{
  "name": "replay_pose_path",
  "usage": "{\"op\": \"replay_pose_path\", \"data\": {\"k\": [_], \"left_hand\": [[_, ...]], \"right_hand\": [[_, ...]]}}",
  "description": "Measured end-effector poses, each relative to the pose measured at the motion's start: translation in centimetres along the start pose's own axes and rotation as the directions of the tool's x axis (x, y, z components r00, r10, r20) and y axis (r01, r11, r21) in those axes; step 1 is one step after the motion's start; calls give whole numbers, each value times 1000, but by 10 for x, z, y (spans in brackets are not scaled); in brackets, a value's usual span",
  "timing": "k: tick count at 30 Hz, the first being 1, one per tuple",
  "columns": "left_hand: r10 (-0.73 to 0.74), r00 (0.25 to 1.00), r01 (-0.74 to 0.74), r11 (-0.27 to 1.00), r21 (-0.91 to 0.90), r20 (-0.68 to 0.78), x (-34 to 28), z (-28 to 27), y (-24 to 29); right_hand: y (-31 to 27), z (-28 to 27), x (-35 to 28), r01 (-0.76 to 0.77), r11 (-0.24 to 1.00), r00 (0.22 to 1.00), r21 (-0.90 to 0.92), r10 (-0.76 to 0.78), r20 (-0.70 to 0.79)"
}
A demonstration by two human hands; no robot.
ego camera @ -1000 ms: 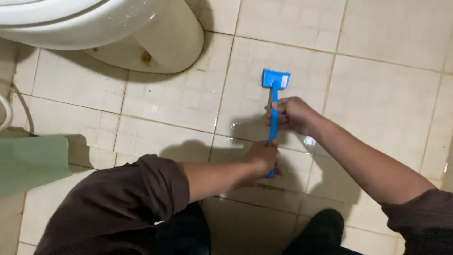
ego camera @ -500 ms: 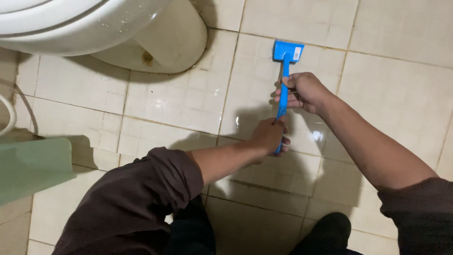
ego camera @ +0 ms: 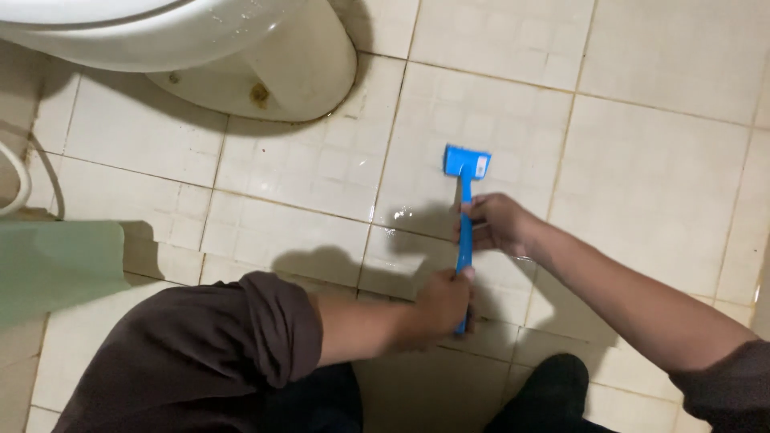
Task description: The person picks up a blue scrub brush and sits on the bathroom floor. They scrub the tiled floor near the base of the toilet using the brush in a repetitive back-and-forth motion.
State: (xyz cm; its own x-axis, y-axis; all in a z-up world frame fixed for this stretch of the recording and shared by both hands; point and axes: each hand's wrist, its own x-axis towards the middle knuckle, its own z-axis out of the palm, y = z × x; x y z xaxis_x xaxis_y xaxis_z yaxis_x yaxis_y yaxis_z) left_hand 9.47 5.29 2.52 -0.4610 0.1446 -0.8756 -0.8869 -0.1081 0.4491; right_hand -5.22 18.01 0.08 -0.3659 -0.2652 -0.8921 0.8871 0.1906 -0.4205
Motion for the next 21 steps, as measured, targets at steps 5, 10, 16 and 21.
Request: {"op": "replay_pose_path", "data": {"k": [5,10,16,21], "left_hand": [[-107,993,110,991,78,-52,-31,8,-27],[-262,964,260,965,44,38,-54,3,-23],[-201,976,196,978,70,78,-43,-2,-14],[-99,995,98,995,36,23,-21,-2,-11]], "right_hand": [[28,19,-29,-51,993,994,-102,60,88],[31,27,-41,-92,992,986,-80,103,134],[17,25,-33,-69,989,990,-130,84,112],[5,18,-20,-32,992,993,-122,45,106]]}}
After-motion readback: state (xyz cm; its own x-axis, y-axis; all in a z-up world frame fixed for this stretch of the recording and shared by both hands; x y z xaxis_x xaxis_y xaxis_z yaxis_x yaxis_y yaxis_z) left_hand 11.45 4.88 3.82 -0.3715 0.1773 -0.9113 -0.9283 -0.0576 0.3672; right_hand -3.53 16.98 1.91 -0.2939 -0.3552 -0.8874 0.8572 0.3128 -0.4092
